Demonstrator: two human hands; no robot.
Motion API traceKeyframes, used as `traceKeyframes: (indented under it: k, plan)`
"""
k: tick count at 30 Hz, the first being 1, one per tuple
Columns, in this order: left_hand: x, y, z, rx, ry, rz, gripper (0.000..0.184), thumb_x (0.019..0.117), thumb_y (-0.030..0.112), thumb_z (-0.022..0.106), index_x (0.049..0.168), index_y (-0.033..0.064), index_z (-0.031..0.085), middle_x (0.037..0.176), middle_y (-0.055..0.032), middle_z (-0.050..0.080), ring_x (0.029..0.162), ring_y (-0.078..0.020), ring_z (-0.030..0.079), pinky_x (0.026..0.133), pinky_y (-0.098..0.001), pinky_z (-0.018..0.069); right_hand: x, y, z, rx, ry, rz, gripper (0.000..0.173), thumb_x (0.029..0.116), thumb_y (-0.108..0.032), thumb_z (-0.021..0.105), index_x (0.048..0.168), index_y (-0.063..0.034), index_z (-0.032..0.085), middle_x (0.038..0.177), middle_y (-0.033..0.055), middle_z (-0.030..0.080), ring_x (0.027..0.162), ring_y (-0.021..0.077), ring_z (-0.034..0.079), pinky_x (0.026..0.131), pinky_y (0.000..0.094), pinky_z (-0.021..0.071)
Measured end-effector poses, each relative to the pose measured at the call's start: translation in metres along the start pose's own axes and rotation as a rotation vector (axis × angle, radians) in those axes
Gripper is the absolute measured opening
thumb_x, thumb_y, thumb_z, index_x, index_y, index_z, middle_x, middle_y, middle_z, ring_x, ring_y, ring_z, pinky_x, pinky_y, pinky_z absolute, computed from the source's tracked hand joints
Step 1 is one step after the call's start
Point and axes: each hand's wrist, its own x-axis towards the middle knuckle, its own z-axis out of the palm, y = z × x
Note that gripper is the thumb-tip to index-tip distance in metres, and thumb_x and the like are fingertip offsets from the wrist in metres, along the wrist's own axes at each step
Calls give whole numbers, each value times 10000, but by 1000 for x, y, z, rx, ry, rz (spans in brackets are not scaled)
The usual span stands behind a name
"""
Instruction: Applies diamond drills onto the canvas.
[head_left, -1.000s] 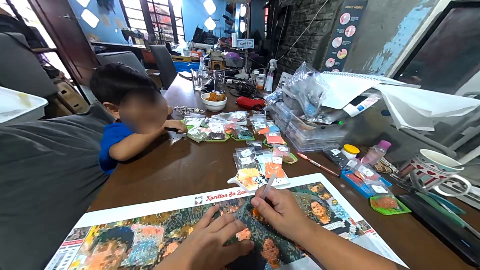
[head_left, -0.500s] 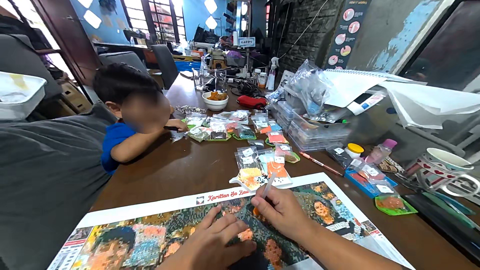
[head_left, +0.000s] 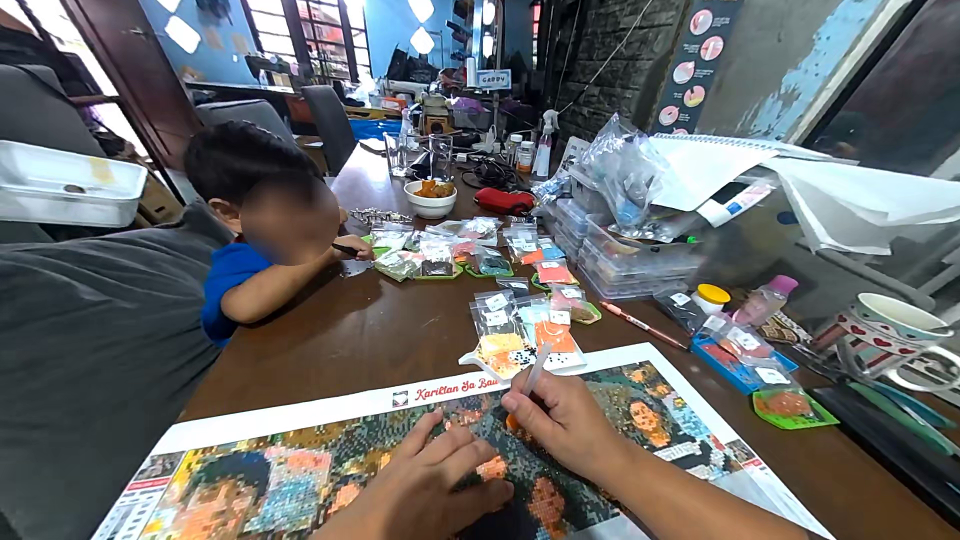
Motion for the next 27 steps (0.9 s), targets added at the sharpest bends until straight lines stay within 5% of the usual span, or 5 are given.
traceKeyframes:
  k: [15, 21, 27]
  plan:
    - [-1, -1, 1, -3, 39, -1, 402, 1038, 446, 528, 1289, 178, 691, 1383, -107, 626, 1335, -357, 541, 1121, -707, 277, 4, -7, 0, -73, -70, 0, 373, 1075, -313, 514, 918, -6, 657, 708, 58, 594, 630, 71, 550, 598, 212, 464]
    - [2, 5, -1, 30, 213, -132, 394, 1019, 452, 552, 1219, 162, 730, 1305, -96, 661, 1274, -326, 580, 1133, -701, 248, 8, -13, -6, 16, 9, 107, 336, 1067, -307, 525, 899, -42, 645, 671, -21, 542, 594, -10, 491, 570, 147, 411]
    - [2, -2, 7, 102, 273, -135, 359, 1028, 431, 532, 1171, 176, 740, 1258, -76, 682, 1235, -303, 607, 1114, -679, 293, 11, -7, -20, 51, -210, -18, 361, 1088, -293, 493, 979, 9, 657, 767, 54, 599, 680, 45, 539, 648, 192, 454]
